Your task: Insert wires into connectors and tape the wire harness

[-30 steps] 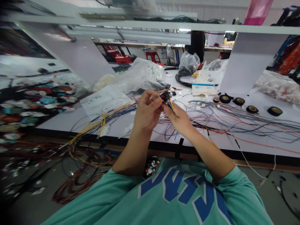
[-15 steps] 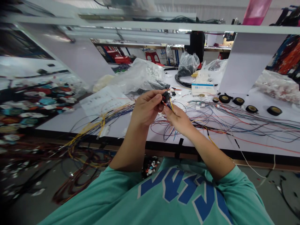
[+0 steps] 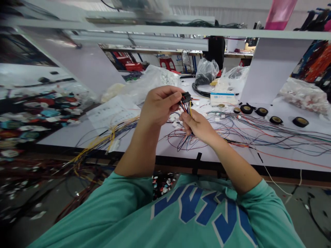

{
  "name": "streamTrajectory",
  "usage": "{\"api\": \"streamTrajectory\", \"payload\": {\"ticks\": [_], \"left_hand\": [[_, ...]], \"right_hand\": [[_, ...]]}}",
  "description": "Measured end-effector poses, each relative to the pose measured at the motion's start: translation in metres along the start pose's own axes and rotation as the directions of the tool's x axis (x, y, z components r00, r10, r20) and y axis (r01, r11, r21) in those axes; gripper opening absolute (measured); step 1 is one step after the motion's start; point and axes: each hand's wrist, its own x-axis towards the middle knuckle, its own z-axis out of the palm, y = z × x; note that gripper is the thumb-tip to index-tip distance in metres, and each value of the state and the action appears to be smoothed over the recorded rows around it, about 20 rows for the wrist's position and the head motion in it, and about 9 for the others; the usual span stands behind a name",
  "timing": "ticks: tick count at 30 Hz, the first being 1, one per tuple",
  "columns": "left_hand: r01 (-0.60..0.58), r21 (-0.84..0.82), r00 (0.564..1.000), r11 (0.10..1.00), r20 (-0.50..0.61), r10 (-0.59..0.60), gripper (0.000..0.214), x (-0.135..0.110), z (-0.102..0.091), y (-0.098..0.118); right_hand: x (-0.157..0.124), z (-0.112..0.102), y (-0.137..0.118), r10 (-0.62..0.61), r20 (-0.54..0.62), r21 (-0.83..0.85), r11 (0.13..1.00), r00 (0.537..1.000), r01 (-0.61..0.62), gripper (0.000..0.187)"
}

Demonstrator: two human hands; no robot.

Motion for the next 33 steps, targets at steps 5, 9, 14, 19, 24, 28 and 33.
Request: {"api": "streamTrajectory", "payload": {"ticks": [5,9,14,19,24,28,33], "left_hand": [[0.112,-0.024,0.993,0.993,0.034,-0.111,0.012,0.009,0.004,0.002],[0.215,-0.056,0.976,0.975,0.057,-0.212,0.015,0.01,0.006,-0.002],[0.354,-0.141,0.935,0.925,0.053,-0.35,0.021,0.008,0.01,0.0],[0.45,-0.199,0.893,0.871,0.101,-0.438,0.027,0.007,0.012,0.004],[0.527,-0.25,0.85,0.812,0.166,-0.5,0.031,0.006,0.011,0.001],[0.585,-0.259,0.811,0.769,0.196,-0.551,0.028,0.006,0.011,-0.003],[0.573,-0.251,0.818,0.78,0.22,-0.531,0.028,0.005,0.01,-0.007]], "right_hand": [[-0.001,0.002,-0.006,0.019,-0.005,0.139,0.99,1.0,-0.018,0.032],[-0.002,0.003,-0.003,0.058,-0.004,0.181,0.982,0.998,-0.056,0.029],[-0.003,0.004,-0.001,0.072,0.005,0.205,0.976,0.997,-0.071,0.03],[-0.002,0.006,0.0,0.061,0.015,0.218,0.974,0.998,-0.063,0.034],[-0.001,0.009,0.001,0.057,0.013,0.21,0.976,0.998,-0.058,0.033],[-0.001,0.011,0.001,0.064,-0.001,0.216,0.974,0.998,-0.062,0.03],[-0.002,0.012,0.003,0.08,-0.005,0.23,0.97,0.997,-0.077,0.033]]}}
